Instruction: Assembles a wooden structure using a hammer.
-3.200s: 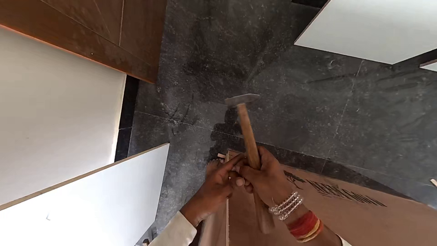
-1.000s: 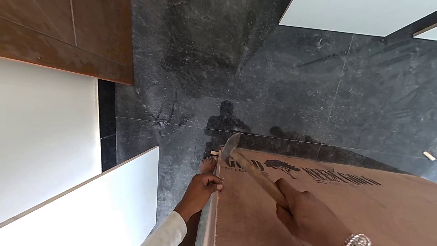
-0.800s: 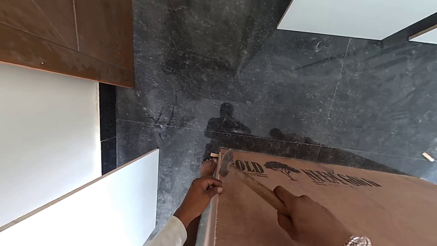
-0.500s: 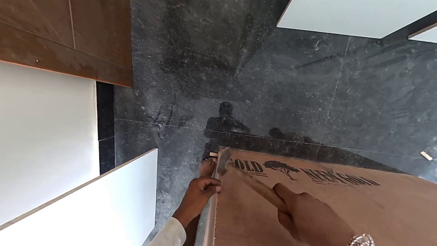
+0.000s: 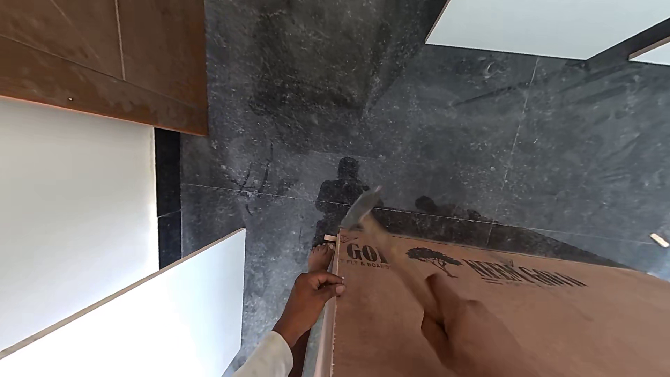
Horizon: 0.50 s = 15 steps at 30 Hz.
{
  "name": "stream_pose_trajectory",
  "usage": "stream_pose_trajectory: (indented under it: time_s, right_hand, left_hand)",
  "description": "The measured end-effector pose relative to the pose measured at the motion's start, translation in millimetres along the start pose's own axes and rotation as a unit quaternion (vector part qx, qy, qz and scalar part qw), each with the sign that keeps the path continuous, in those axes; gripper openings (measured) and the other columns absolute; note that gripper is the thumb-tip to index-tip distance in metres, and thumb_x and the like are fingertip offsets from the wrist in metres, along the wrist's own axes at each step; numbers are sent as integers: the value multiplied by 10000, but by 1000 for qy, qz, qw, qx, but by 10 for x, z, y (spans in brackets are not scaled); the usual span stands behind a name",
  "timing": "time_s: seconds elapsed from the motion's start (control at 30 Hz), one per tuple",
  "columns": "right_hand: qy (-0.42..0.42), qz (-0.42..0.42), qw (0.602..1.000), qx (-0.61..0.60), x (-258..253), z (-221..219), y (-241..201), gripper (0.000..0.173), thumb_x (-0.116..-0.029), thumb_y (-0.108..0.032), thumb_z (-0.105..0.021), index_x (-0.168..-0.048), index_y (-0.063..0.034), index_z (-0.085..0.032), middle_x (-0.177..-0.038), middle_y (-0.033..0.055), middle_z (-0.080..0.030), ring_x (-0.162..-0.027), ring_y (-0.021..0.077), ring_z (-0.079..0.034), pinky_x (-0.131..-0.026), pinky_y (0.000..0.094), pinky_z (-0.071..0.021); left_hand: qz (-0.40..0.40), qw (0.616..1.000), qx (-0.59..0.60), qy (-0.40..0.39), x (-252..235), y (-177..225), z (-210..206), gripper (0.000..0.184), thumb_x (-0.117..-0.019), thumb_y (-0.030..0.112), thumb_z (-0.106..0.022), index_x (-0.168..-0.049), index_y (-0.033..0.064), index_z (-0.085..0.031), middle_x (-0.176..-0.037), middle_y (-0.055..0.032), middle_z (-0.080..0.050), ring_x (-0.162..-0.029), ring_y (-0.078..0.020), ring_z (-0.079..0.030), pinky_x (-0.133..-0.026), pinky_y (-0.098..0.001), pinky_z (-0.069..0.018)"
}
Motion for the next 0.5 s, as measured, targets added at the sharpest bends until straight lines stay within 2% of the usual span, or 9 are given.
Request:
stream_pose_trajectory:
  time_s: [0.07, 0.13, 0.27, 0.3, 0.4, 0.43, 0.5]
  right_hand:
    - [-101, -38, 991, 75, 16, -57, -55, 392, -993, -211, -588, -1370, -123, -526, -988, 225, -707, -932, 448, -707, -742, 619, -547]
    - [-114, -44, 989, 88, 15, 24, -48, 372, -997, -220, -587, -1357, -153, -523, -992, 213, -706, -944, 439, -707, -747, 612, -548]
    - [79, 39, 995, -50, 24, 138, 69, 351, -923, -209, -627, -1248, -81, -590, -751, 126, -648, -674, 328, -665, -586, 532, -529]
    - [78, 29, 995, -54, 16, 106, 69, 353, -919, -208, -624, -1246, -82, -584, -753, 124, -644, -673, 321, -661, -590, 526, -528]
    - [-130, -53, 989, 48, -15, 12, -11, 412, -986, -209, -612, -1378, -122, -517, -1016, 226, -697, -961, 434, -699, -778, 616, -547]
    - [-164, -63, 982, 72, -21, 6, -13, 406, -989, -215, -611, -1376, -143, -513, -1052, 221, -695, -996, 435, -694, -789, 617, -545]
    - [-157, -57, 983, 72, -11, 97, 9, 376, -983, -226, -614, -1342, -148, -530, -1033, 205, -695, -978, 422, -695, -774, 606, -545]
  left_hand:
    - [-5, 1000, -3, 1, -17, 10, -6, 68, -909, 135, -742, -922, 77, -774, -880, 2, -734, -822, -79, -694, -801, -258, -583]
    - [-5, 1000, -3, -1, -23, 14, -14, 73, -907, 129, -745, -941, 75, -781, -895, -2, -742, -831, -81, -701, -808, -261, -591]
    - [5, 1000, -5, -3, -27, 12, -8, 91, -919, 131, -737, -977, 75, -780, -919, -7, -739, -849, -86, -699, -815, -258, -587]
    - [7, 1000, -8, -5, -9, 5, -12, 94, -921, 131, -740, -981, 70, -779, -921, -9, -739, -850, -87, -698, -816, -258, -585]
    - [-5, 1000, -19, -5, -13, 24, -23, 78, -916, 132, -737, -950, 73, -775, -917, -5, -736, -845, -80, -693, -813, -260, -581]
    - [-6, 1000, -22, -4, -15, 35, -23, 72, -917, 132, -737, -940, 76, -776, -914, 1, -734, -841, -75, -689, -808, -253, -577]
    - [-3, 1000, -20, -2, 3, 32, -30, 74, -917, 127, -739, -952, 75, -779, -925, -2, -734, -846, -75, -692, -810, -248, -583]
Point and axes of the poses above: each hand's wrist, its own x-axis away from the middle knuckle, its own z-axis out of the back of the hand, y = z × x, the point moved 3 cm from there along -x, towards the middle knuckle
